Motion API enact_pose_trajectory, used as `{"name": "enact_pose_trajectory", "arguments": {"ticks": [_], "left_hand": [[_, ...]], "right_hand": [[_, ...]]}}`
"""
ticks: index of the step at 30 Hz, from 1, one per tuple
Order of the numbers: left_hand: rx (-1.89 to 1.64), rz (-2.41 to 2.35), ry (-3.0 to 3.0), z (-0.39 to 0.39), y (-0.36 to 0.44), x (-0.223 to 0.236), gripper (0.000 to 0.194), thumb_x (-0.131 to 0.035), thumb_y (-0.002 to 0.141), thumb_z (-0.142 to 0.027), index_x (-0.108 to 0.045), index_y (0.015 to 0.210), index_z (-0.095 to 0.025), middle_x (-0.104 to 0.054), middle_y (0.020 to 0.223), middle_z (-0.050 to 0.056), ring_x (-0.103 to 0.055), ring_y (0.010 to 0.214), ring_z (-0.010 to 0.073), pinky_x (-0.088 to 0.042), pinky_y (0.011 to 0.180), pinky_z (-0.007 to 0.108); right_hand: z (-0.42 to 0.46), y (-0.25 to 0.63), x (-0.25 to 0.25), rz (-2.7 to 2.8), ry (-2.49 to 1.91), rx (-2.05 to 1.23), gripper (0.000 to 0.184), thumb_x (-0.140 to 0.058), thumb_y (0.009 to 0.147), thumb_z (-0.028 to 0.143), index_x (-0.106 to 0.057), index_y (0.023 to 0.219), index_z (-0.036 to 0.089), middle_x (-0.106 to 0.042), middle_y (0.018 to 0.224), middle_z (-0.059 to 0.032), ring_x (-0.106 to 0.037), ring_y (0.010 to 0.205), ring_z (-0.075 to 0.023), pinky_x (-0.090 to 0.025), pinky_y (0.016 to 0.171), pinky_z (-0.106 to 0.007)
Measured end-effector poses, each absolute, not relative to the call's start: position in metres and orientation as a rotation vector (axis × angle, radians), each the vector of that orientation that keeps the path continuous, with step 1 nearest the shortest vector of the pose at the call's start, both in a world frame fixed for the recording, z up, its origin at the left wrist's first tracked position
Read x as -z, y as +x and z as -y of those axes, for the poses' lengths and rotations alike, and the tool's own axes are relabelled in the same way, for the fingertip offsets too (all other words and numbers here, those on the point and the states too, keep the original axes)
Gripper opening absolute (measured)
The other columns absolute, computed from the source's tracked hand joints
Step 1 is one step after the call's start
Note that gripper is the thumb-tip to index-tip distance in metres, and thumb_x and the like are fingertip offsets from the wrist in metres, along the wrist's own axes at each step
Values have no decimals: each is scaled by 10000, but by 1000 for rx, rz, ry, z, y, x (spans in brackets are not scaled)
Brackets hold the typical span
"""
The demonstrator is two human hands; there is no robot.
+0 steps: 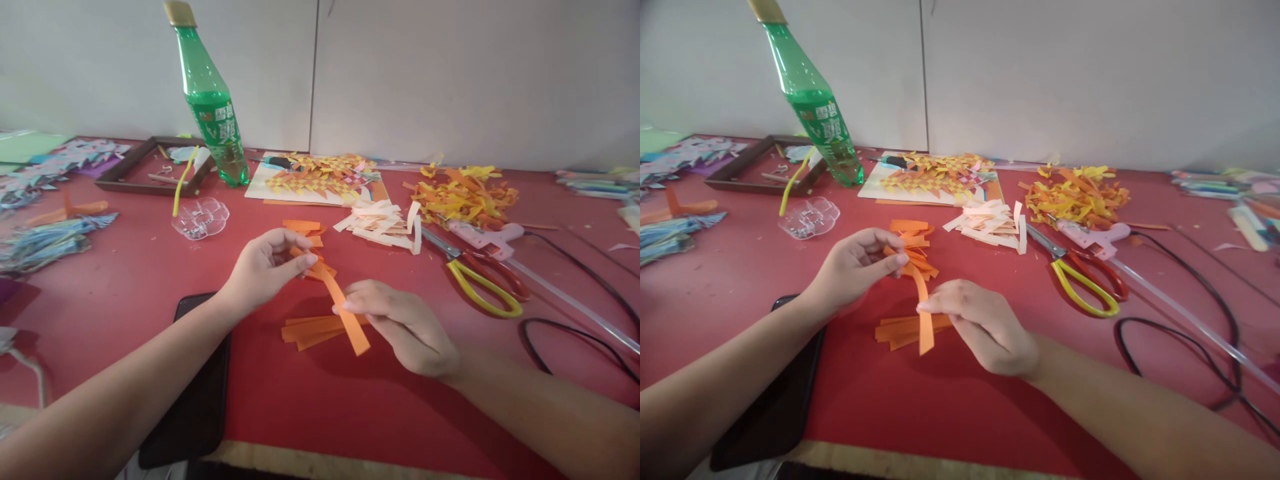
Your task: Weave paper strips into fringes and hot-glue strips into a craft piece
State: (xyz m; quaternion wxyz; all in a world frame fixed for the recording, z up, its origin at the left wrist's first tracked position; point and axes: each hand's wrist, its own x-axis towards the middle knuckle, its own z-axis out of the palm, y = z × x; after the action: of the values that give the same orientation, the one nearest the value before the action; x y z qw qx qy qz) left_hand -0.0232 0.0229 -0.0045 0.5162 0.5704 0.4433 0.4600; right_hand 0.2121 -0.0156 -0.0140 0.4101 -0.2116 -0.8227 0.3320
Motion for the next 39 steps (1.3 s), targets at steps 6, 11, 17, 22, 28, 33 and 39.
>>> {"name": "enact_pose_trajectory", "arguments": {"ticks": [6,11,17,22,28,33,39], "left_hand": [[-895,-948,1443,-16,-22,2,197,-781,789,-283,-681,910,-164,-748,891,56,-730,803,164,-606,771,283],[-828,-865,1391,-13,-22,3,181,-729,836,-219,-677,996,-151,-764,960,78,-753,825,163,-612,792,268],[-772,-801,1332,-13,-23,1,175,-671,889,-222,-705,1036,-132,-779,977,91,-762,823,171,-614,809,279],[-726,-774,1236,-12,-22,-3,187,-626,915,-208,-709,1064,-131,-790,979,96,-766,871,187,-610,814,281],[-706,-728,1126,-11,-24,-5,232,-569,929,-222,-733,1072,-144,-795,1012,98,-765,930,205,-605,807,265],[-770,-837,1231,-10,-23,-6,323,-675,883,-405,-729,1080,-156,-795,1004,102,-766,904,208,-604,803,273],[-758,-1034,1460,-10,-20,-3,303,-829,729,-367,-773,952,-170,-798,949,76,-757,866,209,-600,813,287]], "right_hand": [[13,206,15,2175,-479,-698,322,-548,917,39,-640,1172,214,-728,973,-66,-672,953,-147,-558,895,-323],[13,205,17,2158,-533,-696,78,-651,899,131,-659,952,187,-694,810,-35,-640,804,-142,-554,803,-304],[16,208,20,2027,-806,-681,91,-647,879,140,-591,842,202,-624,878,-30,-635,823,-129,-529,746,-258],[16,207,25,1856,-941,-858,92,-639,886,170,-587,833,225,-655,1044,-53,-678,967,-166,-550,825,-288],[17,203,26,1734,-1052,-883,110,-695,841,195,-594,810,226,-662,762,7,-663,678,-112,-549,617,-199],[17,202,24,1684,-1135,-872,142,-728,813,222,-587,816,220,-663,734,20,-658,640,-102,-538,578,-179],[19,202,24,1700,-1135,-924,118,-721,829,230,-604,837,221,-669,753,13,-658,661,-97,-546,611,-180]]}}
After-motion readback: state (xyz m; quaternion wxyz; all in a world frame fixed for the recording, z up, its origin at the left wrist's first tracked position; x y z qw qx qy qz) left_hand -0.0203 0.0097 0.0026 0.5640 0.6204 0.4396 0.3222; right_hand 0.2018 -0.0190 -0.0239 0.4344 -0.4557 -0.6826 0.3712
